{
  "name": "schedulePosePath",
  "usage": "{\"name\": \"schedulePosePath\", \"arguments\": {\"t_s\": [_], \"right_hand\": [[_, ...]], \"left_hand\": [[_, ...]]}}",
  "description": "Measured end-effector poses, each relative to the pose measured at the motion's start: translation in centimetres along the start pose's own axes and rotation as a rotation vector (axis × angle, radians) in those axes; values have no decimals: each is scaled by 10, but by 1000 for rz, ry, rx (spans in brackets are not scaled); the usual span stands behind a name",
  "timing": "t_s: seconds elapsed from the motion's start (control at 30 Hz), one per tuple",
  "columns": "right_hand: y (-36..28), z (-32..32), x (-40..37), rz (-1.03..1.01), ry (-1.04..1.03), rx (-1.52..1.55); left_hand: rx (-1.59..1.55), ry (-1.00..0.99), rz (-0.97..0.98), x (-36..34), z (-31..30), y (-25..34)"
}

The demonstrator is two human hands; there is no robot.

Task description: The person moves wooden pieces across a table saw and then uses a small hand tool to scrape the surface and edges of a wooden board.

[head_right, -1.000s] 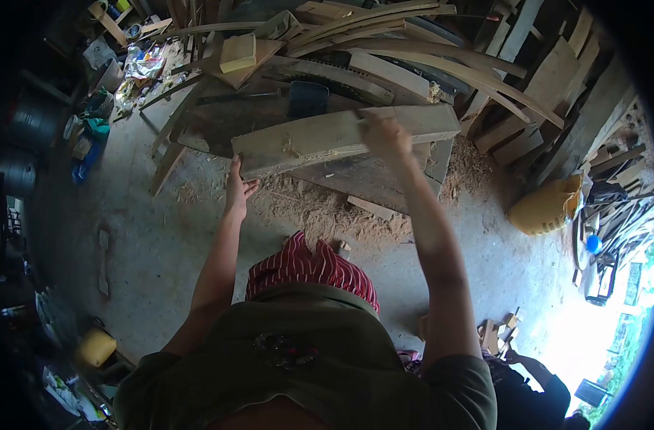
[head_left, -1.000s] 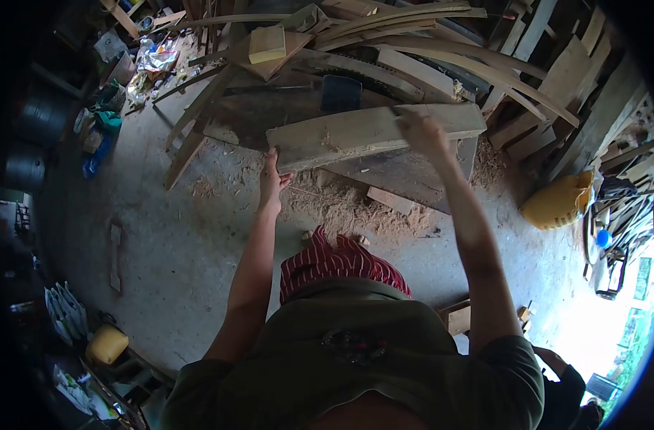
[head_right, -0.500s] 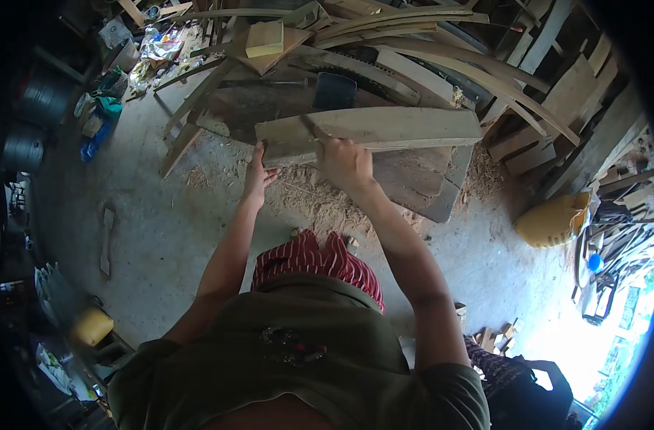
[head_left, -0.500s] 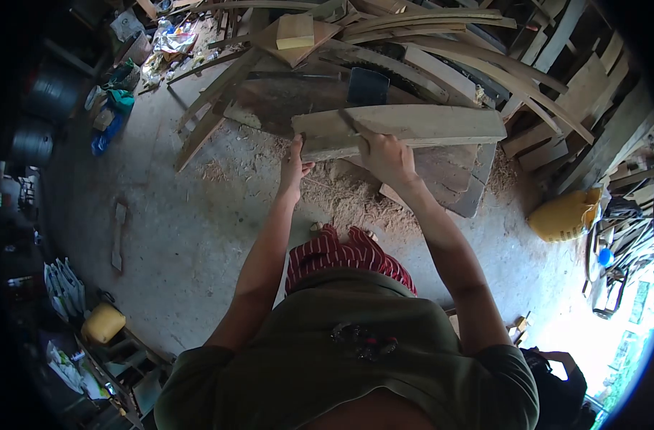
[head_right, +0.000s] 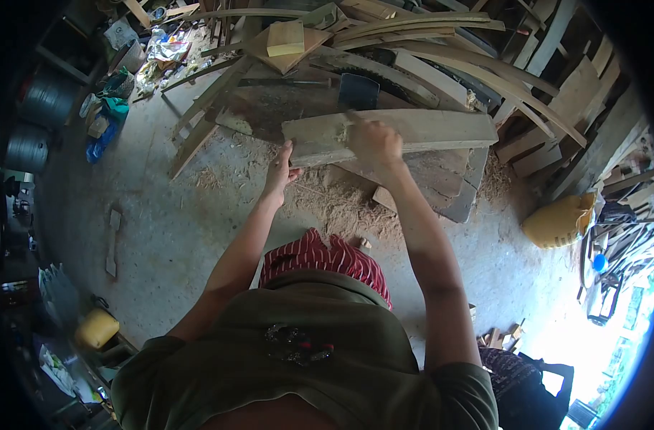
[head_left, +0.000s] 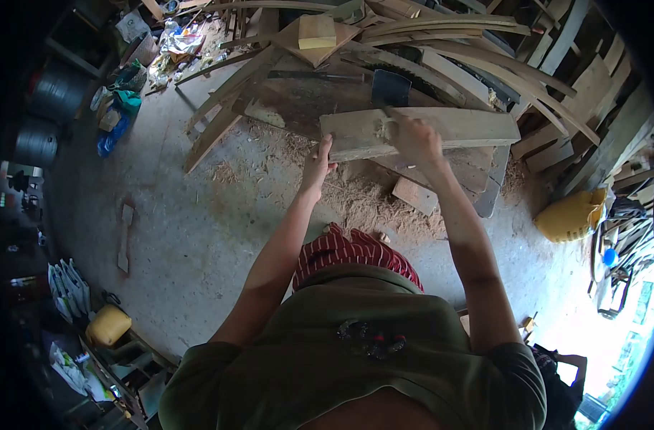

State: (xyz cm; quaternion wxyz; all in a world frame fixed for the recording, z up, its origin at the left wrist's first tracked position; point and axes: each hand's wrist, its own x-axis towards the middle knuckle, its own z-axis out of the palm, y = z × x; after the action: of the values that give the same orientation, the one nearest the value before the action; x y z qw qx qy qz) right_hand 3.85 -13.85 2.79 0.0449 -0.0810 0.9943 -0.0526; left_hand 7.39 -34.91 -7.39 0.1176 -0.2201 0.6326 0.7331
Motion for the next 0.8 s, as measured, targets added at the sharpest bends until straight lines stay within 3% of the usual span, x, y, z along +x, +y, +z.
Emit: {"name": "schedulePosePath", "arguments": {"t_s": [0.1,0.17,0.27,0.33,0.37,0.43,0.5,0.63,0.67,0.7,0.8], "right_hand": [[14,23,2,168,131,101],[-7,49,0,-152,119,-283],[-77,31,-24,-99,11,-22],[-90,36,-32,-313,246,186],[-86,32,-32,-305,250,194],[-52,19,-33,7,105,251],[-9,20,-41,128,368,259],[-1,69,-55,192,419,72],[-39,43,-70,136,250,-159],[-51,59,-70,14,372,126],[-52,48,-72,-26,318,314]], "left_hand": [[26,-41,0,0,-6,-2],[40,-75,4,1,-4,-2],[8,-55,-7,2,-3,-12],[-177,-38,-54,10,-13,-34],[-165,-40,-54,5,-21,-31],[-66,-185,-85,-8,-36,-22],[-75,-209,-79,-9,-50,-24],[-9,-173,-40,-9,-47,-20],[-8,-179,-22,-11,-41,-16],[-3,-187,-6,-13,-38,-14],[46,-218,-5,-9,-31,-9]]}}
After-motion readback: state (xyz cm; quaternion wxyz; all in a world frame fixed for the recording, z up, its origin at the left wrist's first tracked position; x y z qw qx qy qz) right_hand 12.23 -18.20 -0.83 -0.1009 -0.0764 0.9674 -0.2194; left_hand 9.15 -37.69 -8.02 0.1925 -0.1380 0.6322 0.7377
